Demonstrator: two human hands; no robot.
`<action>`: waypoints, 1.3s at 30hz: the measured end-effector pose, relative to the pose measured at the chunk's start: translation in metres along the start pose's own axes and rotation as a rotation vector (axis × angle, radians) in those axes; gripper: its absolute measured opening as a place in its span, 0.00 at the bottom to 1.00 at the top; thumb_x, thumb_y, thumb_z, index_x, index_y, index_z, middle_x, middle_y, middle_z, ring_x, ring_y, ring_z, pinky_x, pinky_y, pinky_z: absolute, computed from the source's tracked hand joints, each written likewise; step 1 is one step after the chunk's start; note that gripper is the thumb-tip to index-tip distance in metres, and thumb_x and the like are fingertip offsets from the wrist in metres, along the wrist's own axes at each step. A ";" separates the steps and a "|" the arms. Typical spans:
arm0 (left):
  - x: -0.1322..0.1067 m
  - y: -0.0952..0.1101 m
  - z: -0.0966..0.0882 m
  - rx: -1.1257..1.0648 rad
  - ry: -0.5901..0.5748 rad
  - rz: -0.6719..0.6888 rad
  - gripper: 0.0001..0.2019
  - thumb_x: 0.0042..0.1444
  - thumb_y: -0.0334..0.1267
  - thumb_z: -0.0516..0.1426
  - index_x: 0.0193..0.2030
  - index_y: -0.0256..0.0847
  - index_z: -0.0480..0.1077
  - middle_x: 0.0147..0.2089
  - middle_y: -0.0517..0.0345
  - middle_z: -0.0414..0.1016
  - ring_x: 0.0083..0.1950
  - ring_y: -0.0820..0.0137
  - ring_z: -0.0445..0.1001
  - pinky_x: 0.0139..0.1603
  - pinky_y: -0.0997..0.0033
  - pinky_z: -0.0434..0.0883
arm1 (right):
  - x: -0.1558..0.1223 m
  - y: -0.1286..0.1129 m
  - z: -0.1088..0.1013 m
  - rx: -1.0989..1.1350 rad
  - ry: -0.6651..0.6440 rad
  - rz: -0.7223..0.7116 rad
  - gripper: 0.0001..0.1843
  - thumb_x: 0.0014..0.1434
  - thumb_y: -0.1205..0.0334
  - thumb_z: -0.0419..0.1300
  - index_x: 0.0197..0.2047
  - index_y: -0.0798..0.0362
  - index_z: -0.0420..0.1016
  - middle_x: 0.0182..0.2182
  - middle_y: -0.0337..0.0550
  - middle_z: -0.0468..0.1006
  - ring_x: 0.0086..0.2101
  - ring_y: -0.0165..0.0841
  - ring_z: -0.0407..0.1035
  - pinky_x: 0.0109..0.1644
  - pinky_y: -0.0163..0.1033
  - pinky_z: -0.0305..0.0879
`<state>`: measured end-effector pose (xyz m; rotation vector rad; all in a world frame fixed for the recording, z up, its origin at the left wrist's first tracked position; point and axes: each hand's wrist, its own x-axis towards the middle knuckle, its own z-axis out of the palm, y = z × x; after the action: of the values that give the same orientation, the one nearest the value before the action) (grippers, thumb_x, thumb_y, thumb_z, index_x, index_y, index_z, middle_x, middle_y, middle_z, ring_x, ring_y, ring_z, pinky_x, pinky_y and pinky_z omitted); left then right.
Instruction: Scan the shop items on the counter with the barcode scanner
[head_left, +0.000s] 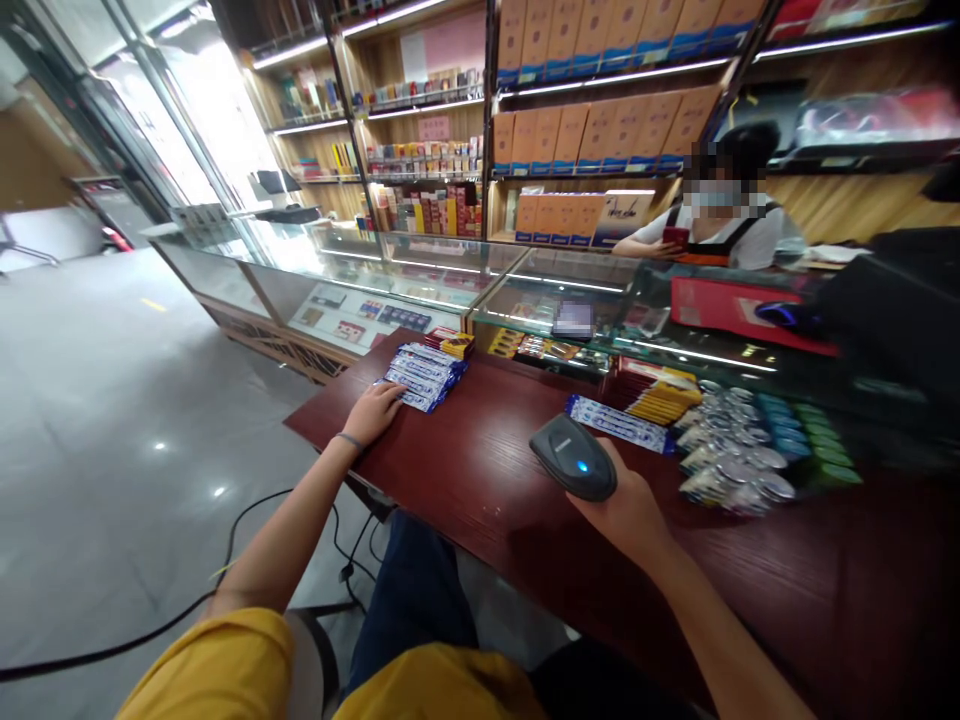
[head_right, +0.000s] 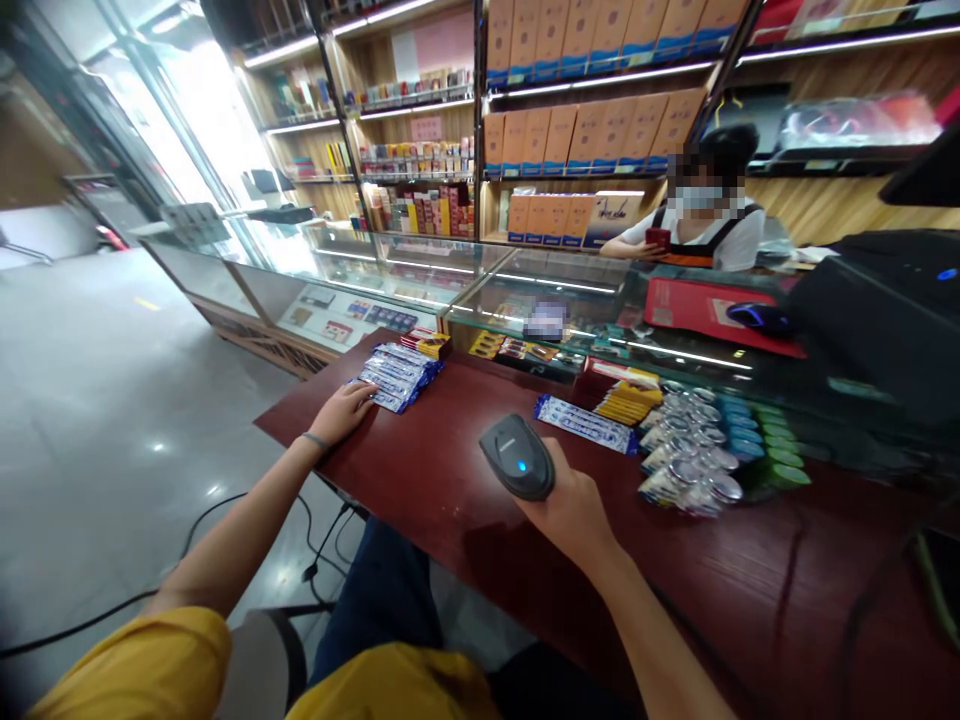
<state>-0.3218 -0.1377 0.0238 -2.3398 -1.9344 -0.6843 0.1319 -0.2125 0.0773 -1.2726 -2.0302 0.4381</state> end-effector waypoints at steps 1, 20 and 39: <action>0.000 0.001 -0.001 0.004 0.005 0.005 0.17 0.65 0.41 0.52 0.56 0.43 0.76 0.57 0.46 0.76 0.59 0.57 0.72 0.66 0.51 0.66 | 0.000 0.000 0.000 0.004 -0.001 -0.003 0.16 0.57 0.54 0.59 0.47 0.46 0.63 0.34 0.43 0.83 0.34 0.47 0.81 0.32 0.40 0.67; 0.057 0.154 0.032 -1.497 -0.324 -0.553 0.14 0.63 0.47 0.60 0.45 0.36 0.72 0.40 0.50 0.79 0.34 0.69 0.78 0.35 0.69 0.79 | -0.001 0.007 -0.007 -0.036 0.097 0.084 0.22 0.56 0.55 0.62 0.54 0.46 0.66 0.35 0.41 0.84 0.36 0.45 0.81 0.34 0.39 0.70; 0.053 0.180 0.057 -1.832 -0.451 -0.580 0.13 0.65 0.40 0.60 0.53 0.37 0.72 0.47 0.45 0.79 0.40 0.67 0.81 0.42 0.65 0.81 | 0.000 0.019 -0.007 -0.207 0.000 0.002 0.23 0.58 0.55 0.61 0.56 0.47 0.66 0.37 0.43 0.84 0.35 0.45 0.81 0.33 0.40 0.69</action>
<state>-0.1275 -0.1124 0.0362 -2.2866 -2.6085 -3.3567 0.1489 -0.2040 0.0707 -1.3959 -2.1175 0.2321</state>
